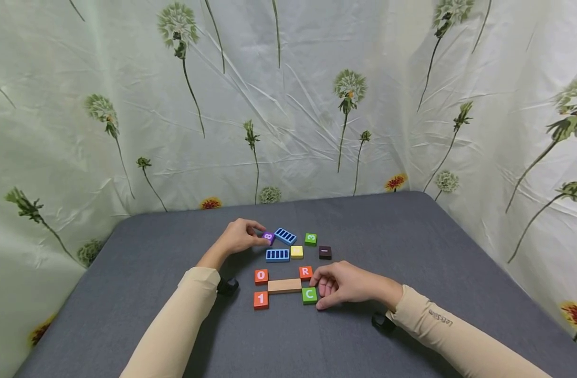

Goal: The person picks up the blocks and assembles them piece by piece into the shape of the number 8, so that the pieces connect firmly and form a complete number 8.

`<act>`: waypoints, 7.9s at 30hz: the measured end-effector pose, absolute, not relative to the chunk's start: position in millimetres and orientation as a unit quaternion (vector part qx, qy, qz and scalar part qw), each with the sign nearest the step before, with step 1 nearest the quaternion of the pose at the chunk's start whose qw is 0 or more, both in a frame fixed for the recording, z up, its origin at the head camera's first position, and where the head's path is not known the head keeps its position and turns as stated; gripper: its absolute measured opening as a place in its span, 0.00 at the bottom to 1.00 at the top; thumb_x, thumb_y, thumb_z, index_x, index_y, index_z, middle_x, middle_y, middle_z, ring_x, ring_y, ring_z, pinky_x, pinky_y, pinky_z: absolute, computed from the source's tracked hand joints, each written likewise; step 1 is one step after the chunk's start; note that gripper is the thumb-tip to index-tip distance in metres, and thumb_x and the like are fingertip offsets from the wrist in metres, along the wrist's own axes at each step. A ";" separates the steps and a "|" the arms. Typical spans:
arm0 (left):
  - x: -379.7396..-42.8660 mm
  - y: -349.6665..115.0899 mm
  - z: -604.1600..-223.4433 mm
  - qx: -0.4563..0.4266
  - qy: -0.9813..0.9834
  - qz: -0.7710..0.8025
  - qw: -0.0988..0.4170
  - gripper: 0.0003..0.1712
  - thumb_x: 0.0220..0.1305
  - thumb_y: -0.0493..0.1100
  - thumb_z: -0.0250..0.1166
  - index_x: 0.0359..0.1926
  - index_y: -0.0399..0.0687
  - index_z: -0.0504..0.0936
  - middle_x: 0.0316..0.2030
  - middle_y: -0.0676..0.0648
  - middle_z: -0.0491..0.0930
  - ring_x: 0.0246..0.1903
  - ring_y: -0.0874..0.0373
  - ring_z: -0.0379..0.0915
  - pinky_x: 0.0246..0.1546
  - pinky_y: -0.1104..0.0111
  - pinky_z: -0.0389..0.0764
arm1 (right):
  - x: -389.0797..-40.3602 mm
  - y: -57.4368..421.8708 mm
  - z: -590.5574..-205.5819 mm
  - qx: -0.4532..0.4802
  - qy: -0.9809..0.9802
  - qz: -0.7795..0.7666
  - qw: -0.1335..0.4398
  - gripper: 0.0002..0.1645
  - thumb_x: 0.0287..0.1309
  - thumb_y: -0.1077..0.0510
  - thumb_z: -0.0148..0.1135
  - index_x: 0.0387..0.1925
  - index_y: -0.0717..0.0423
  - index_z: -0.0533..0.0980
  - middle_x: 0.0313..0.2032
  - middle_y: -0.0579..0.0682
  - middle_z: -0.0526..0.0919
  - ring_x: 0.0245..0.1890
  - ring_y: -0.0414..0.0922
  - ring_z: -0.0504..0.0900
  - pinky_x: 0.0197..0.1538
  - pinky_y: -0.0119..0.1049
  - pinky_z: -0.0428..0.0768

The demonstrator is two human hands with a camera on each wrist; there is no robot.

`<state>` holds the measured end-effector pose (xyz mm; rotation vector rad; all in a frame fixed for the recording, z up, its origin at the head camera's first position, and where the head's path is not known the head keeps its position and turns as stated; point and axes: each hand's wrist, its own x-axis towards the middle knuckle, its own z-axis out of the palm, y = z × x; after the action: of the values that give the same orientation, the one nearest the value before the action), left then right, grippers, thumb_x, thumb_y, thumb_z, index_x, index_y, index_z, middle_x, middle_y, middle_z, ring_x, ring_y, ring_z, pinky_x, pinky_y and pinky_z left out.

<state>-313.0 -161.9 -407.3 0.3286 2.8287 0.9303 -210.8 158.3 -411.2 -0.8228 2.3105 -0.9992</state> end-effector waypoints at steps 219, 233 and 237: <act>-113.8 -148.6 -414.7 0.140 0.944 0.297 0.031 0.20 0.49 0.46 0.84 0.32 0.59 0.77 0.19 0.60 0.70 0.19 0.68 0.63 0.21 0.72 0.62 | -222.8 166.3 -422.0 -0.353 0.823 -0.367 0.252 0.27 0.66 0.43 0.75 0.55 0.55 0.80 0.37 0.42 0.83 0.35 0.36 0.81 0.39 0.30 0.81; -116.5 -149.0 -414.6 0.137 0.941 0.307 0.047 0.20 0.52 0.46 0.84 0.34 0.56 0.78 0.20 0.58 0.71 0.20 0.67 0.64 0.22 0.72 0.62 | -214.3 160.3 -410.3 -0.302 0.840 -0.367 0.261 0.22 0.62 0.53 0.79 0.53 0.55 0.81 0.35 0.42 0.82 0.34 0.36 0.80 0.40 0.26 0.79; -117.4 -148.6 -414.5 0.135 0.940 0.308 0.051 0.20 0.52 0.46 0.84 0.35 0.56 0.78 0.20 0.58 0.72 0.20 0.67 0.64 0.21 0.72 0.62 | -214.2 160.2 -409.8 -0.304 0.839 -0.368 0.260 0.22 0.62 0.54 0.79 0.53 0.56 0.81 0.35 0.42 0.82 0.34 0.36 0.80 0.40 0.26 0.79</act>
<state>-117.4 -148.6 -414.5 0.4095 2.8625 0.9373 -214.2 160.2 -409.8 -0.8230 2.2733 -0.9982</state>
